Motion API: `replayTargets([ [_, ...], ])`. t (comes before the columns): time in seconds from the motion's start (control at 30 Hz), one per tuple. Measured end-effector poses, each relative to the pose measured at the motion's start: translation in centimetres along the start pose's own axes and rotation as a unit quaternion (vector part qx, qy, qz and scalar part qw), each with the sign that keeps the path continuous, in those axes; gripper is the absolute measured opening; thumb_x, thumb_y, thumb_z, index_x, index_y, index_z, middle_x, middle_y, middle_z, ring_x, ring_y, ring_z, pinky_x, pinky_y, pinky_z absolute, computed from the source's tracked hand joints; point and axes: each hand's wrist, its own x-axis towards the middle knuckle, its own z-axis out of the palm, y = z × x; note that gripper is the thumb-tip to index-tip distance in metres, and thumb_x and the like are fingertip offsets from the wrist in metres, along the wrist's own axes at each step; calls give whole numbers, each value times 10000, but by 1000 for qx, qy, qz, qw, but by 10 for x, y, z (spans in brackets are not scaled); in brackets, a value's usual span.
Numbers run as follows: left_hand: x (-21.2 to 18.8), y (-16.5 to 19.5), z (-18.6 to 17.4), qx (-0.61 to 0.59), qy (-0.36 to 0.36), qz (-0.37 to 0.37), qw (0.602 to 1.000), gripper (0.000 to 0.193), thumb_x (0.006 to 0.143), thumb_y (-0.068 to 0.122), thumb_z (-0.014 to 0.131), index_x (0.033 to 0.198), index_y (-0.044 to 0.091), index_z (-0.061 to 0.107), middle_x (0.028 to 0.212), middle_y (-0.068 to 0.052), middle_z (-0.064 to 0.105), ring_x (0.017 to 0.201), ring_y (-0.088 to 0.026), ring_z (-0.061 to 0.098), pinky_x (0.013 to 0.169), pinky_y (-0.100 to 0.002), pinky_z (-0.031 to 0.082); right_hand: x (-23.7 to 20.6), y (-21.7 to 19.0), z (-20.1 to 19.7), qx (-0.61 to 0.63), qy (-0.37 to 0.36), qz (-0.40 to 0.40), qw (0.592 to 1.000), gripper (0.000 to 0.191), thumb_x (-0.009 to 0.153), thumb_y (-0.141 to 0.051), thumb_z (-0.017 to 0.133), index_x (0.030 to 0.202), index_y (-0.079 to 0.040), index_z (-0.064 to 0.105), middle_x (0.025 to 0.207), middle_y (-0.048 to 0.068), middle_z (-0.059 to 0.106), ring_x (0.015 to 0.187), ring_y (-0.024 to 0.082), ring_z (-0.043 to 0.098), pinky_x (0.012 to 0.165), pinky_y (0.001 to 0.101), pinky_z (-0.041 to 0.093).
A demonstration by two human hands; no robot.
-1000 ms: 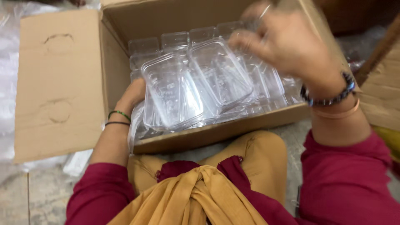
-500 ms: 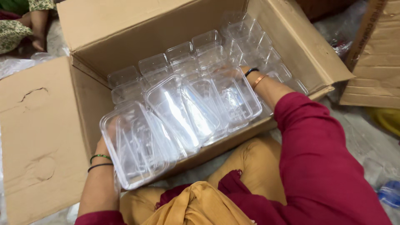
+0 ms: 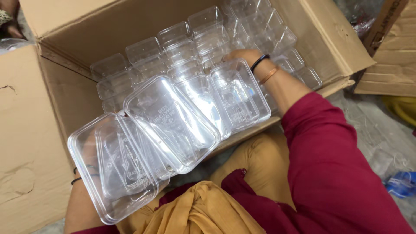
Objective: The person sits on the floor and wraps clear plastic containers in plastic bags one at a time, then places the wrapped containers into a cardboard box, arranging them inside. The person continues wrapping and packing containers throughout the episode.
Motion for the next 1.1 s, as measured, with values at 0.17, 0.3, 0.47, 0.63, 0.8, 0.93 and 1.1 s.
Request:
replayTargets([
  [0.17, 5, -1, 0, -4, 1, 5, 1000, 301, 922, 235, 615, 1083, 14, 740, 975, -149, 727, 844, -242, 650, 758, -396, 539, -21, 25, 3, -16, -88, 4, 996, 638, 925, -526, 576, 1446, -169, 487, 1507, 223, 407, 1315, 460, 400, 1037, 608, 350],
  [0.3, 9, -5, 1, -7, 1, 15, 1000, 300, 923, 235, 613, 1081, 16, 743, 964, -138, 727, 826, -230, 644, 750, -390, 540, -25, 17, 22, -22, -41, 12, 999, 627, 900, -510, 606, 1409, -154, 517, 1464, 222, 451, 1280, 451, 441, 1006, 603, 378],
  [0.47, 8, -5, -2, -85, 8, 25, 996, 299, 925, 234, 609, 1079, 19, 747, 951, -124, 727, 804, -215, 636, 741, -383, 541, -29, 9, 9, -32, -18, 75, 997, 614, 869, -490, 644, 1362, -136, 555, 1412, 220, 507, 1236, 441, 492, 968, 596, 412],
  [0.63, 9, 18, -3, 65, -10, 19, 998, 285, 951, 231, 611, 1054, -9, 726, 932, -193, 746, 828, -263, 638, 767, -410, 549, -39, 10, -5, -39, -16, 96, 995, 600, 838, -470, 682, 1315, -117, 593, 1359, 218, 563, 1192, 430, 543, 930, 590, 446],
  [0.8, 11, 51, -4, 69, -12, 19, 997, 320, 894, 258, 620, 1100, 34, 722, 1063, -210, 748, 967, -330, 717, 833, -433, 544, -53, 3, -22, -47, -10, 114, 992, 587, 807, -450, 719, 1268, -99, 631, 1306, 217, 618, 1147, 420, 594, 892, 583, 480],
  [0.93, 11, 64, -5, 169, -19, -2, 985, 377, 863, 315, 684, 1109, 34, 737, 1133, -250, 717, 1074, -396, 689, 872, -456, 546, -68, 1, -36, -44, -2, 123, 991, 576, 782, -434, 749, 1231, -84, 661, 1264, 215, 663, 1112, 411, 635, 862, 578, 507],
  [1.1, 17, 55, -1, 155, -21, 34, 987, 356, 923, 352, 633, 1058, 39, 734, 1040, -245, 726, 961, -398, 703, 813, -472, 539, -81, 3, -43, -21, 18, 107, 994, 563, 750, -414, 787, 1184, -66, 699, 1212, 213, 718, 1068, 401, 686, 824, 571, 541],
])
